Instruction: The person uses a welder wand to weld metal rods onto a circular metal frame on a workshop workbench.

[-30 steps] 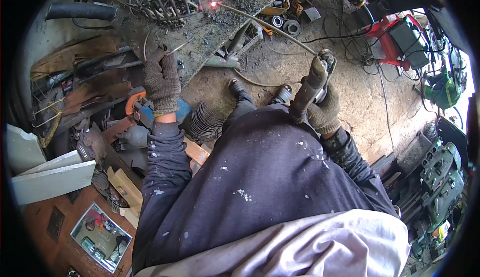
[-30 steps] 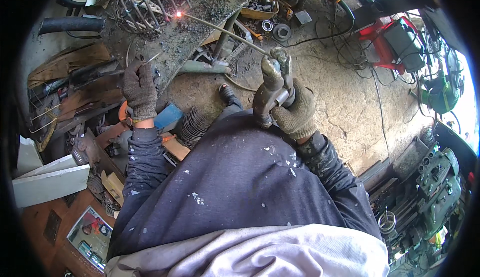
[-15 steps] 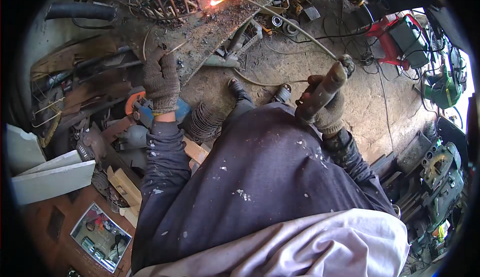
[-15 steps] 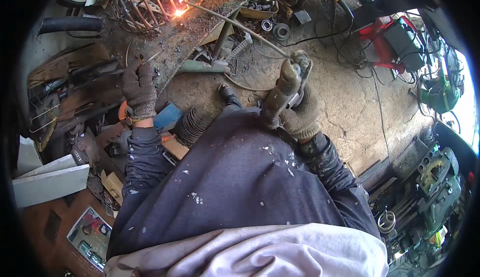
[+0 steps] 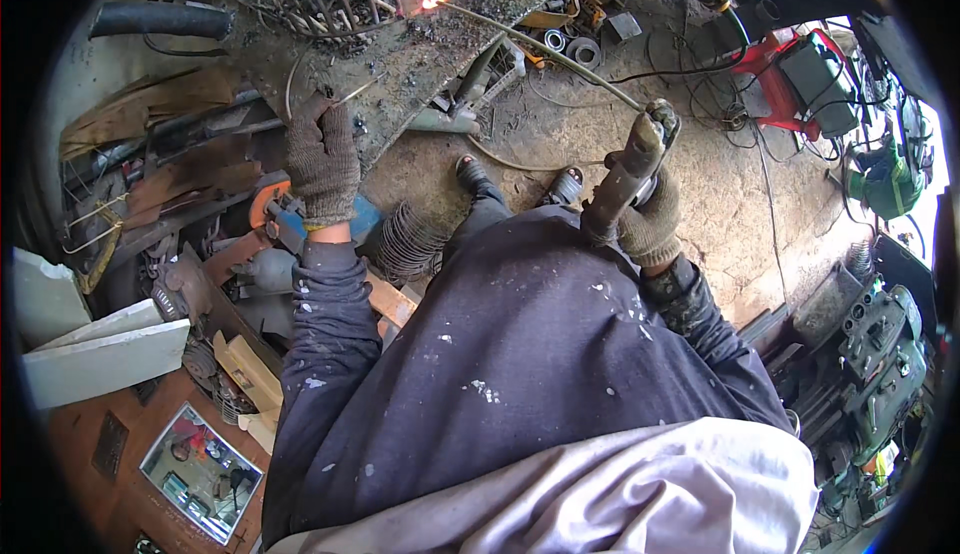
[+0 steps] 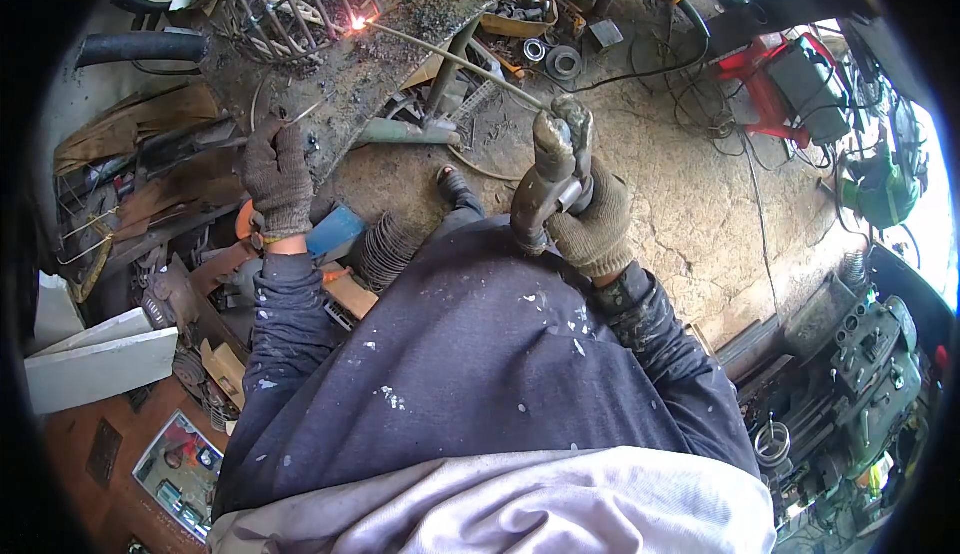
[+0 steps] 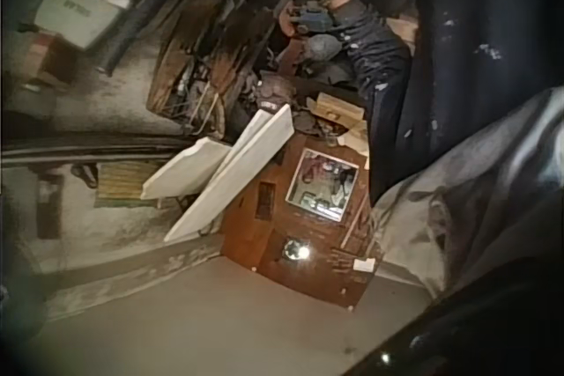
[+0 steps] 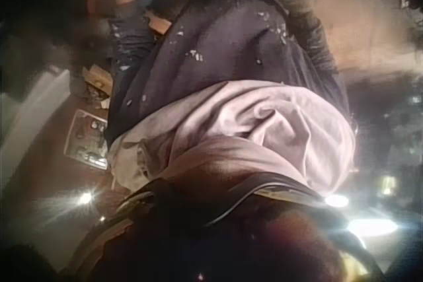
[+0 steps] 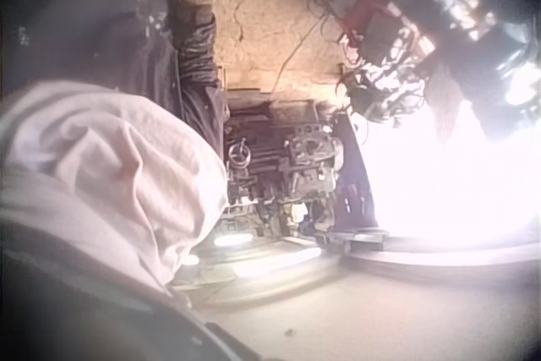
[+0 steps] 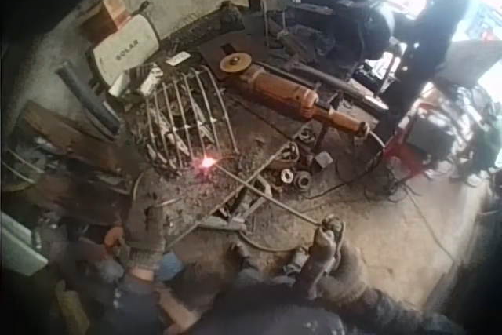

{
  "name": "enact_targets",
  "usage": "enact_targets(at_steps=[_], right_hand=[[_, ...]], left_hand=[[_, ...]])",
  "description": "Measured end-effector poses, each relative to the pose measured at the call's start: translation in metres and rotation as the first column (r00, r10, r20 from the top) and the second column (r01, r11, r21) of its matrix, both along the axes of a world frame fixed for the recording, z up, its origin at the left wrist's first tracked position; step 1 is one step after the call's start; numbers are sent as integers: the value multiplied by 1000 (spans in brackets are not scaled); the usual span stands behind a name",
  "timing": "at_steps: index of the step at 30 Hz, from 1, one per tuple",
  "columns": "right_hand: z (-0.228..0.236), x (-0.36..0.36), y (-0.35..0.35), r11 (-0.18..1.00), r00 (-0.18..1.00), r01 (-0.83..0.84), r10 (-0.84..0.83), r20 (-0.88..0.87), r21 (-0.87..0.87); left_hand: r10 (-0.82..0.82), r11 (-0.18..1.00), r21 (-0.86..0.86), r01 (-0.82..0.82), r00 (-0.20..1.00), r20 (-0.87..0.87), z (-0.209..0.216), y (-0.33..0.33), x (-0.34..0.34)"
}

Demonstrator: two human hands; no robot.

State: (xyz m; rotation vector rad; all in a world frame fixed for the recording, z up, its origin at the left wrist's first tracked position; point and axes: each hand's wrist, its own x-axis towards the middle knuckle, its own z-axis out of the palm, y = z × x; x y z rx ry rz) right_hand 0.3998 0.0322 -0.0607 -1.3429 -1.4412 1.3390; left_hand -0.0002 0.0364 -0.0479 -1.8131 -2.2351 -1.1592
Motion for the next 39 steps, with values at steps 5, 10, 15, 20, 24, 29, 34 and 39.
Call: enact_targets(at_steps=[5,10,15,20,24,29,34,39], right_hand=[[2,-2,2,1000,1000,-11,11,27,9],[5,-5,2,999,999,-25,25,20,-23],[2,-5,2,1000,1000,-27,27,5,-14],[5,-5,3,1000,1000,-23,23,-10,-12],[-1,-3,3,992,991,-27,11,-134,-121],[-8,-1,8,951,948,-9,-90,-306,-309],[-2,-2,8,997,995,-37,42,-88,62],[5,-3,6,960,979,-71,16,203,270]], left_hand=[[21,1000,-20,-21,1000,-13,2,0,2],[-48,997,50,50,998,-50,2,1,0],[-41,999,34,41,999,4,0,0,0],[-33,999,19,34,999,-40,1,1,1],[-46,998,44,47,999,-27,2,1,2],[-41,999,24,40,999,30,2,0,3],[-26,1000,3,26,1000,-1,2,0,1],[-48,998,32,48,999,16,4,1,5]])
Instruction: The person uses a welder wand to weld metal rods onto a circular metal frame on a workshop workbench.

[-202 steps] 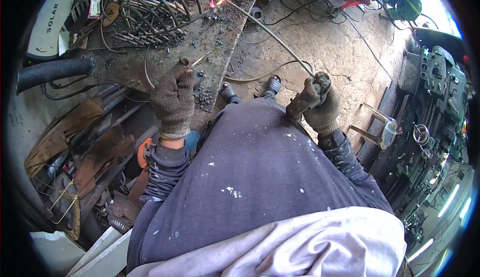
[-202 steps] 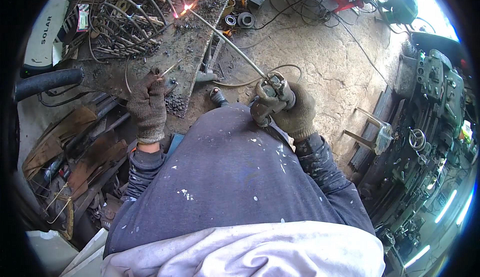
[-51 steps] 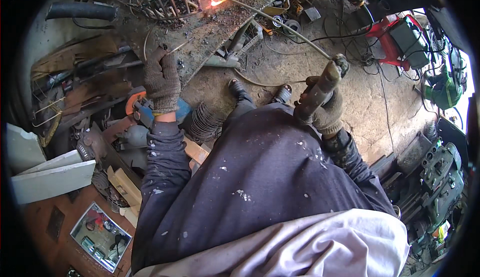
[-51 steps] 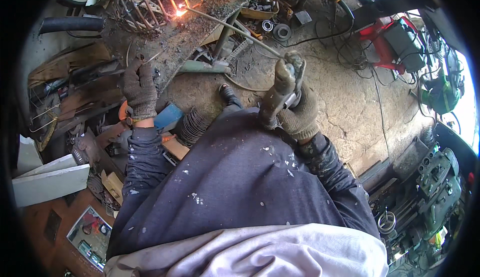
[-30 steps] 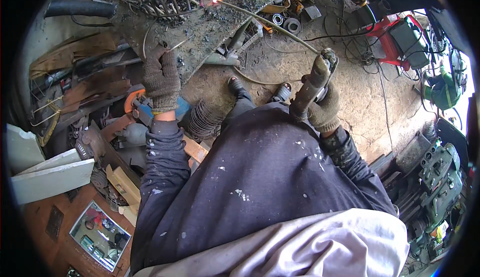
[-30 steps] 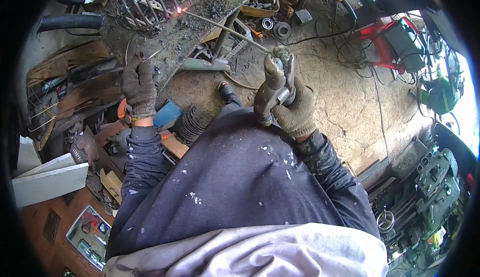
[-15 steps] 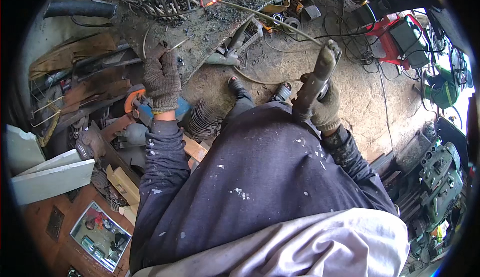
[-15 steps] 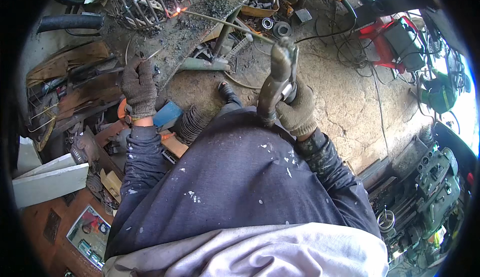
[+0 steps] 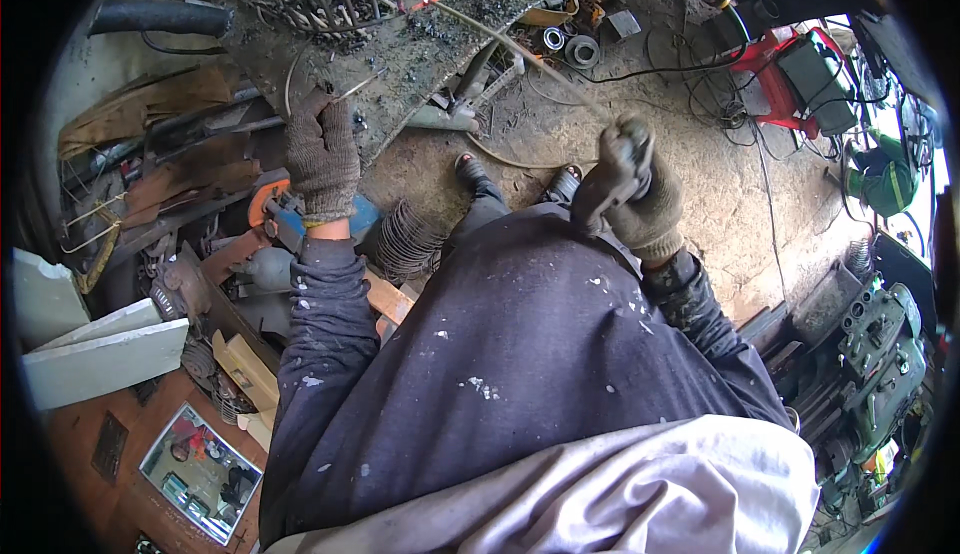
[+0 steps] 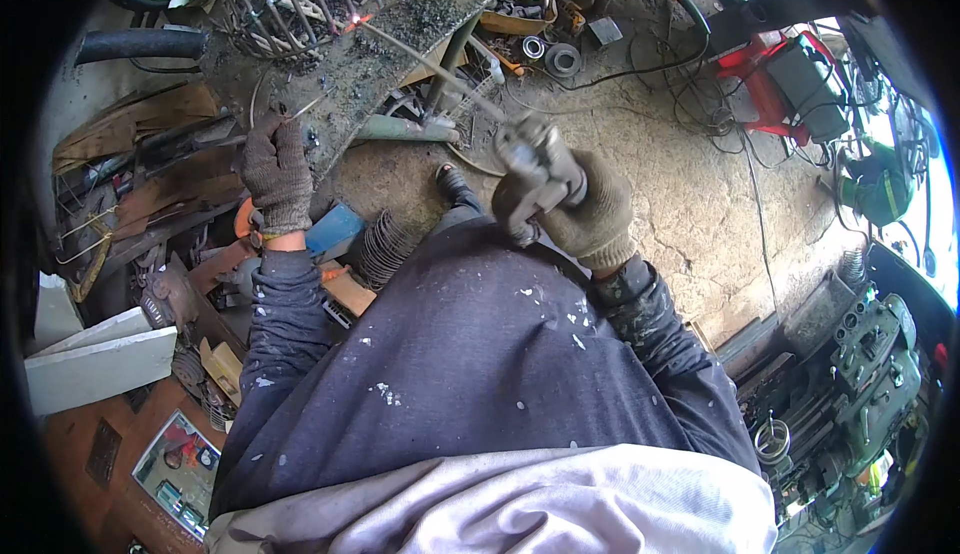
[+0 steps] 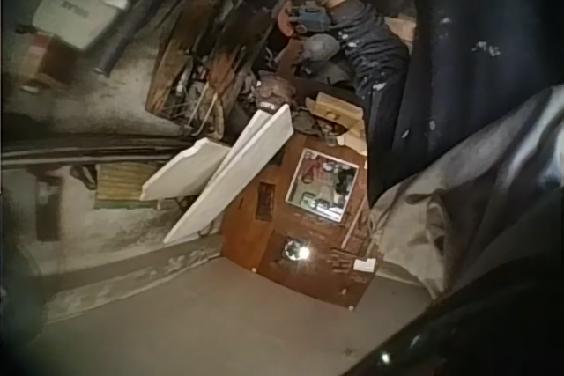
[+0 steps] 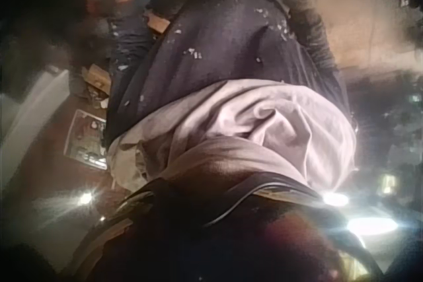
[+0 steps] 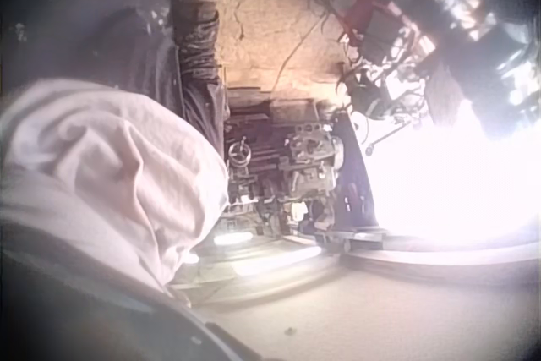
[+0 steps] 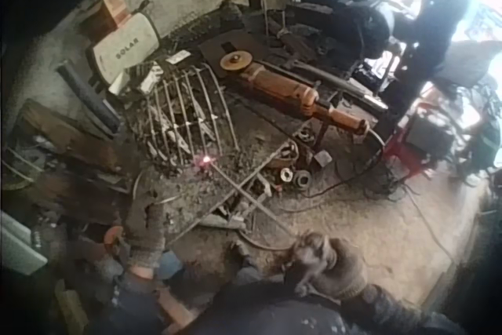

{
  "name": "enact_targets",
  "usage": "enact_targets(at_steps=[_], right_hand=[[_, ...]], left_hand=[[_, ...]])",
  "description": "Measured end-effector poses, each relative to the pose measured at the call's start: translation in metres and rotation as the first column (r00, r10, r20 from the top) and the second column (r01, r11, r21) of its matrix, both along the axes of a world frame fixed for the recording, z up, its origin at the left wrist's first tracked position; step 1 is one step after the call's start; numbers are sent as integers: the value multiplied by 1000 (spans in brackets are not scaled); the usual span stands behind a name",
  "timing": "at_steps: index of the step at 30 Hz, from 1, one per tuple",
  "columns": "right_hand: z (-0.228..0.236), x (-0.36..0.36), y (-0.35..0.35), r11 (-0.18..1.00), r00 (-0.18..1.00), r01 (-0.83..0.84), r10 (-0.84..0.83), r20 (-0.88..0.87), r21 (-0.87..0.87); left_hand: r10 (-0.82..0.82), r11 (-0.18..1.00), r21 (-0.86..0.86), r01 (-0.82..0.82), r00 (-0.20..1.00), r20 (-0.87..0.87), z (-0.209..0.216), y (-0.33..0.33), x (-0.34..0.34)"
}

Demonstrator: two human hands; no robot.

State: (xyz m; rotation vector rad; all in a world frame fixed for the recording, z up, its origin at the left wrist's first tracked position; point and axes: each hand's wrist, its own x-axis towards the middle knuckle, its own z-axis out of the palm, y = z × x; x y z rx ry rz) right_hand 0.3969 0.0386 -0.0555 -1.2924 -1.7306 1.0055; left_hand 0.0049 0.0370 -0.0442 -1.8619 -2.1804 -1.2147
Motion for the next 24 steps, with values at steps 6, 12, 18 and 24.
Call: enact_targets(at_steps=[6,12,18,24], right_hand=[[-3,6,4,861,875,-174,-87,-476,-478],[-8,13,-2,929,909,-148,-8,-417,-340],[-15,10,-8,992,992,75,-84,-90,-100],[-7,5,-7,986,988,105,-118,-103,-127]], left_hand=[[12,999,-38,-11,1000,26,-10,-2,-11],[0,1000,-17,0,1000,-9,1,1,-2],[15,999,-30,-16,999,-34,-1,0,-2],[3,1000,-14,-3,1000,-25,-3,1,-6]])
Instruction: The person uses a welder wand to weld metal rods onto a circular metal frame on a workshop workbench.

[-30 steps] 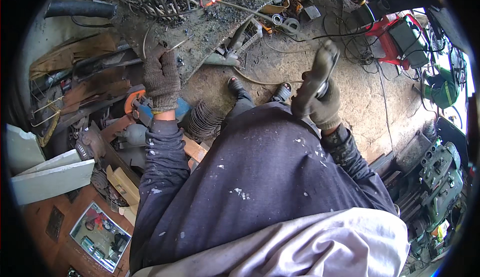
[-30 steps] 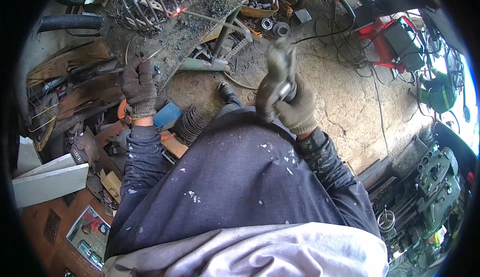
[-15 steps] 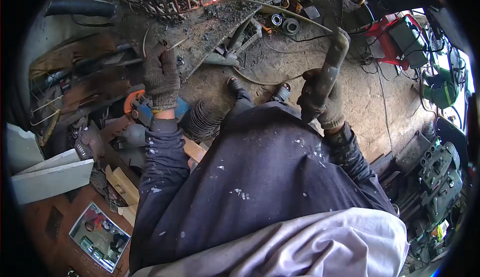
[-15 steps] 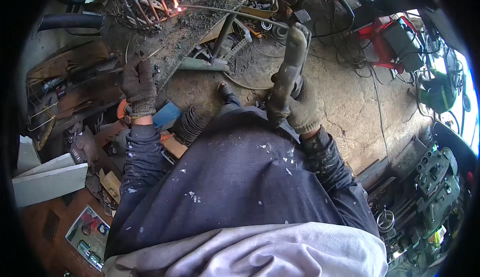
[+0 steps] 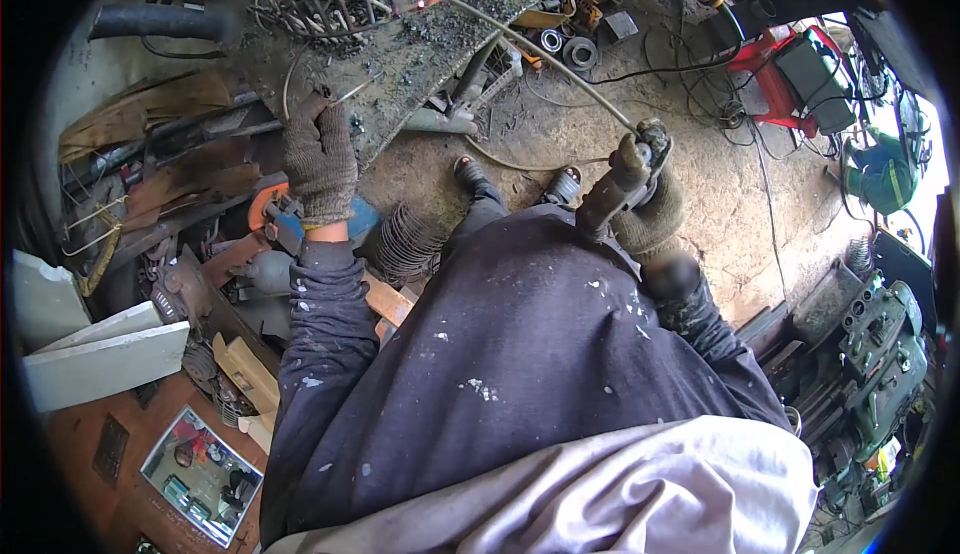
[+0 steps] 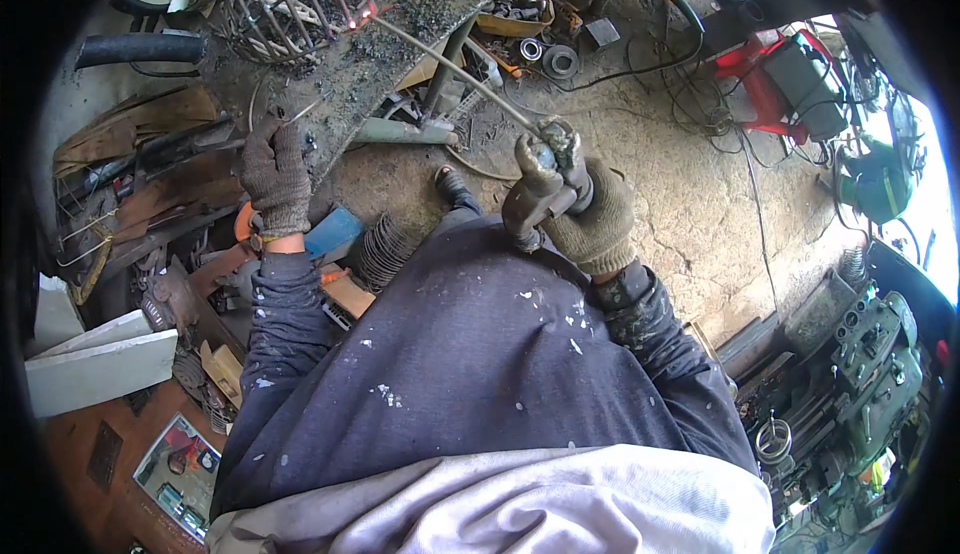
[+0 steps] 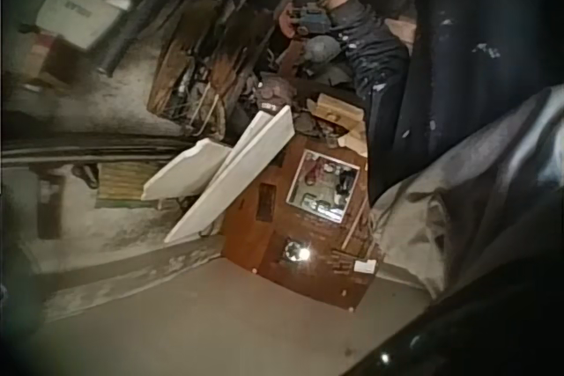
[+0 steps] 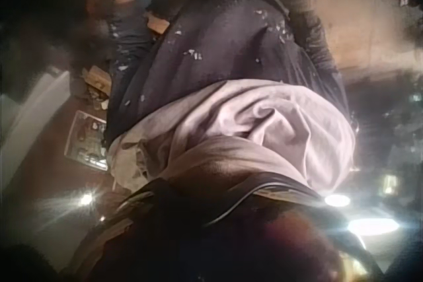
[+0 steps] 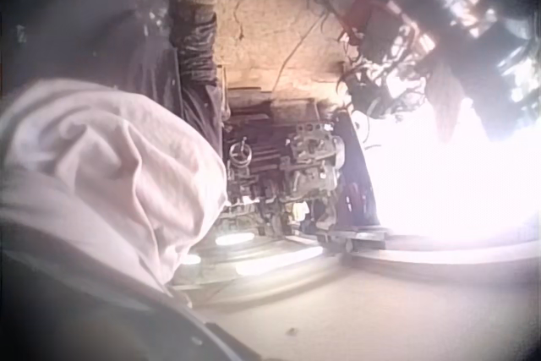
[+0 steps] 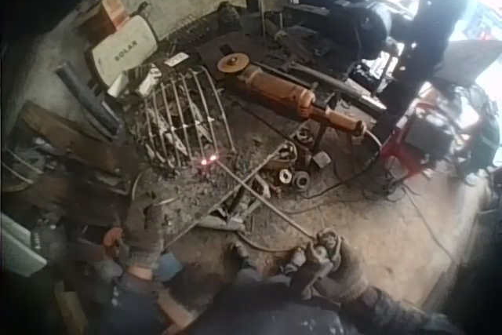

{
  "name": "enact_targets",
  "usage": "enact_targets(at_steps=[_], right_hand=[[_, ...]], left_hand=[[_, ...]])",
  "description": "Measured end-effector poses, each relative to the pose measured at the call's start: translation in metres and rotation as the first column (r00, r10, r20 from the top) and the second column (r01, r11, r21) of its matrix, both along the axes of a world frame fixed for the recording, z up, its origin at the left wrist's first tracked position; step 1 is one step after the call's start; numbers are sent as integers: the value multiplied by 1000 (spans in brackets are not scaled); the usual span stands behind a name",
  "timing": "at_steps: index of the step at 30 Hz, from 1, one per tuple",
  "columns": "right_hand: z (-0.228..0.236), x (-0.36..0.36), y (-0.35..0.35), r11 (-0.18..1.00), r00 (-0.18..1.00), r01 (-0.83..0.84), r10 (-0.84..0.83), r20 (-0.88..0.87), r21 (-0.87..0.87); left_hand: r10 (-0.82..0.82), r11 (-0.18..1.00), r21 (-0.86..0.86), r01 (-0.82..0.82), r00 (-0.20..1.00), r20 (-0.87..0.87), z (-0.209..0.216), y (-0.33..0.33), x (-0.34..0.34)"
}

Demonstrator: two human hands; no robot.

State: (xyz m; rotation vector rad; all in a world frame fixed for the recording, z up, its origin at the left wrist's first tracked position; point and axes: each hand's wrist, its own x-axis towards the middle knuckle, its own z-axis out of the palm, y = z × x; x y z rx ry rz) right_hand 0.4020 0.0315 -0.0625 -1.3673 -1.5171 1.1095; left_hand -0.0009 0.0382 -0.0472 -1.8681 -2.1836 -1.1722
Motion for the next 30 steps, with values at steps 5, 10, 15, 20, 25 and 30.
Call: enact_targets(at_steps=[5,10,15,20,25,30], right_hand=[[8,-3,6,995,992,-64,55,112,83],[4,-2,6,994,992,-61,50,112,92],[7,-5,6,993,993,-92,86,84,69],[15,-7,8,992,987,-114,106,121,60],[-32,7,0,984,982,-139,123,143,109],[-8,4,4,974,969,-227,224,107,14]], left_hand=[[-23,1000,-20,23,1000,-7,-5,-2,-4],[-7,999,-38,8,1000,27,-1,-2,0],[4,999,-35,-2,999,52,1,-1,2],[-13,1000,-14,12,1000,-20,1,-2,3],[13,997,-81,-5,994,108,2,1,13],[79,994,-98,-44,918,389,-9,0,6]])
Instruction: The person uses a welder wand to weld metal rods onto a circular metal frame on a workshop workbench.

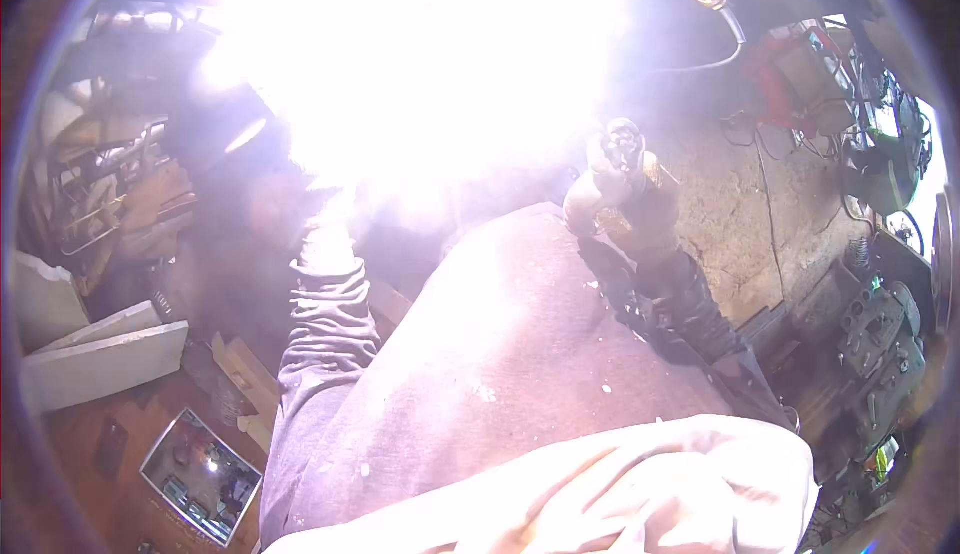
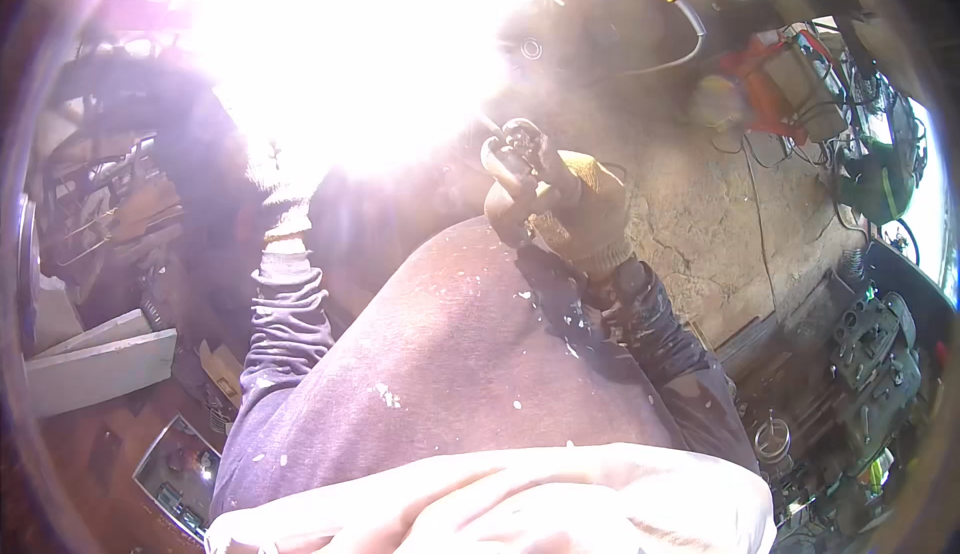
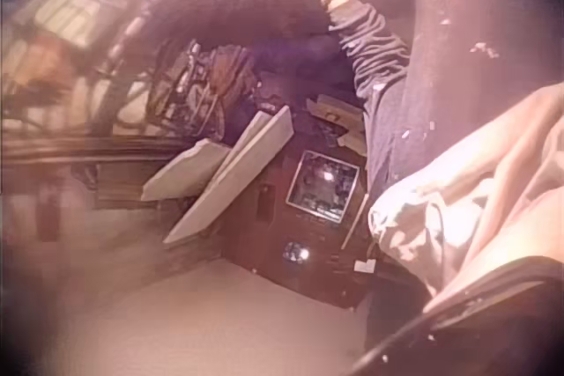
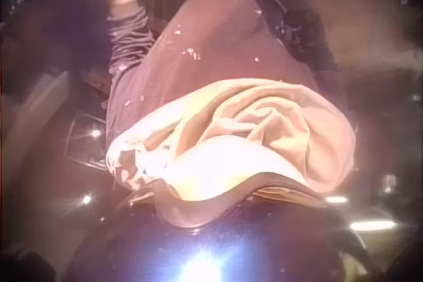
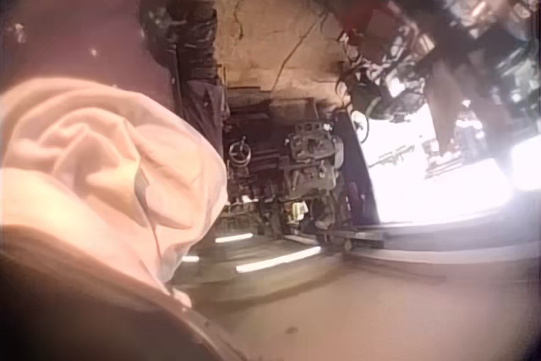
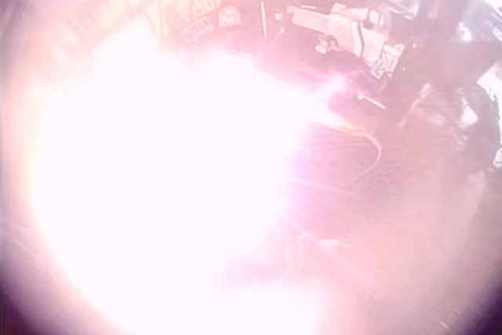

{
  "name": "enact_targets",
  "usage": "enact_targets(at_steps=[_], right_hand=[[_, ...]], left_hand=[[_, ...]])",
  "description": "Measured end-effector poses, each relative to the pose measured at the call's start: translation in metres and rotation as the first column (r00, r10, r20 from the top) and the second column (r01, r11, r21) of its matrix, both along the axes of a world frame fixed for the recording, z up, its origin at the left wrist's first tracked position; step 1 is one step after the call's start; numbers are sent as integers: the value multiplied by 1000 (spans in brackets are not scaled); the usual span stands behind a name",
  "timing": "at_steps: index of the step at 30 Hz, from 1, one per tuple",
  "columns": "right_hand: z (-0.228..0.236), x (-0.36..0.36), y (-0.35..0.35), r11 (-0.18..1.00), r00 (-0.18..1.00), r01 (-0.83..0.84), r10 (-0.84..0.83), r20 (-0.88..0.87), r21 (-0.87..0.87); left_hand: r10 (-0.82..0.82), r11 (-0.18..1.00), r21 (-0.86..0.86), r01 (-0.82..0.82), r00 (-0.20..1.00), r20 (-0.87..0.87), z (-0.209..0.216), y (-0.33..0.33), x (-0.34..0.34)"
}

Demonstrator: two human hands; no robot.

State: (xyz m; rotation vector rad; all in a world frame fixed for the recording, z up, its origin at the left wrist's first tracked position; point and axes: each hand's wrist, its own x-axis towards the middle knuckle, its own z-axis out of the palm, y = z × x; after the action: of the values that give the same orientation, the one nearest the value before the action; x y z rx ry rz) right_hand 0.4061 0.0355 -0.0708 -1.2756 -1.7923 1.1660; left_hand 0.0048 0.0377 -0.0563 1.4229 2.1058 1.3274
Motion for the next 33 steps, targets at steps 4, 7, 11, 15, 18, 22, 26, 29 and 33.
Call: enact_targets(at_steps=[4,7,11,15,18,22,26,29,33], right_hand=[[25,-15,1,986,986,64,-39,-161,152],[15,-11,-3,997,942,49,-64,-330,-52],[1,7,-4,966,969,133,-173,-174,-221],[11,1,-6,982,961,84,-124,-248,-167],[5,-1,-4,990,977,134,-138,-160,-35],[7,-7,-2,981,975,186,-179,-131,45],[7,-8,-3,983,984,172,-169,-55,69],[8,-8,-1,981,986,168,-167,-22,94],[13,-11,0,982,983,185,-185,-18,38]], left_hand=[[116,991,34,-128,960,254,-10,2,-4],[-26,999,23,29,992,-125,-3,3,-7],[-120,993,-16,119,982,-148,5,1,-7],[-94,996,-36,88,959,-266,10,-2,-8],[-83,989,94,116,950,-302,7,0,-11],[-57,994,70,89,928,-369,17,-2,-2],[-64,997,8,73,924,-377,15,-5,-7],[-66,996,37,86,925,-374,14,-6,-6],[-56,997,21,68,933,-354,12,-5,-8]])
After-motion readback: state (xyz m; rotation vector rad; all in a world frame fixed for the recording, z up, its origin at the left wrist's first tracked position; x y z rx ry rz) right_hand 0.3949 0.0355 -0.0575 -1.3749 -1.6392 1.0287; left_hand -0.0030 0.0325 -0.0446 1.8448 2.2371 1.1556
